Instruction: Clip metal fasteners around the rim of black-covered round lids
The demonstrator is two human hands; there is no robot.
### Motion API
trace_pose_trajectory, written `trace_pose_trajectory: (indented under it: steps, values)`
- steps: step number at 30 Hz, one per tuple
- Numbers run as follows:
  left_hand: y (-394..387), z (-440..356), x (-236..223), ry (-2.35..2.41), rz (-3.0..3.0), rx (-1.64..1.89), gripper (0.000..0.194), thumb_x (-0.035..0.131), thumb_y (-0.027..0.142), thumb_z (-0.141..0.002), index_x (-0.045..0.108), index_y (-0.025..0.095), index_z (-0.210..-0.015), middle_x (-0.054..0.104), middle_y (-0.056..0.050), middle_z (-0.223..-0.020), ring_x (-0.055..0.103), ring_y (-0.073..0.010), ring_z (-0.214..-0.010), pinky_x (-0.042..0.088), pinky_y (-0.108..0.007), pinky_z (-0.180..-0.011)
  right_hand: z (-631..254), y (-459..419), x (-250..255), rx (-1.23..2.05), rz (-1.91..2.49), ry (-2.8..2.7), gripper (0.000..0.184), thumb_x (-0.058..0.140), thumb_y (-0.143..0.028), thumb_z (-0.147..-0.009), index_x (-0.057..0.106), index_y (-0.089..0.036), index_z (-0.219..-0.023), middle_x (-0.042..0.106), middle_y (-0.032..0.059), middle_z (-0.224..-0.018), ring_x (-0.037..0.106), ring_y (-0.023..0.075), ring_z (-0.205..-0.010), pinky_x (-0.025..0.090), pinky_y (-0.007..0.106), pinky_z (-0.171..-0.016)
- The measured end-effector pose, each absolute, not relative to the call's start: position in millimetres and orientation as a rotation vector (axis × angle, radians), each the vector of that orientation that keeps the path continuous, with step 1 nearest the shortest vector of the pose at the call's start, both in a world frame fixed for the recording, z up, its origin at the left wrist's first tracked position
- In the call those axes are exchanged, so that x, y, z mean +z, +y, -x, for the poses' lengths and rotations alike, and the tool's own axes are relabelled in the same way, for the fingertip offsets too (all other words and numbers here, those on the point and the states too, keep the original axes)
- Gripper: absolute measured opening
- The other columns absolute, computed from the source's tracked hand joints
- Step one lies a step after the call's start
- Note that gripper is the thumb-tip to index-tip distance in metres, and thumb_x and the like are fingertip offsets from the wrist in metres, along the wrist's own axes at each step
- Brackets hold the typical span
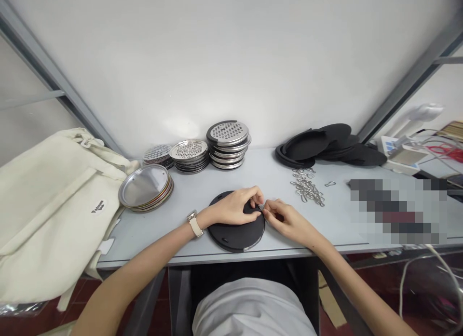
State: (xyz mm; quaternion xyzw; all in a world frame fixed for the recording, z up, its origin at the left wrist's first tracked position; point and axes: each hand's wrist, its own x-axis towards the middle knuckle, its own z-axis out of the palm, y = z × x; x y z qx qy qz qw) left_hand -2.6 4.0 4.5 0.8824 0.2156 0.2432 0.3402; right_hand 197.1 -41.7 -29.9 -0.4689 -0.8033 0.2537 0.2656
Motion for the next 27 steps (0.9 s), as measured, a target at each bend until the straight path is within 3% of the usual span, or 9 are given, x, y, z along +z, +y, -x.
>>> trace_pose_trajectory:
  steps: [27]
  values:
    - [2.6,1.0,5.1,0.572,-2.269,0.641,0.025,0.059,0.010,-0.072,0.049,0.018,-0.094,0.060,-0.001,-0.091,0.056,-0.0103,-0.074,0.049,-0.022,-0.069,-192.9,-44.1,-29.9,0.564,1.276,-2.209,0.022,0.045,-0.022,-0.086,0.037,-0.022,-0.066,0.042,-0.0036,-0.059,0.042,0.0132,-0.058,0.037,0.025,-0.056]
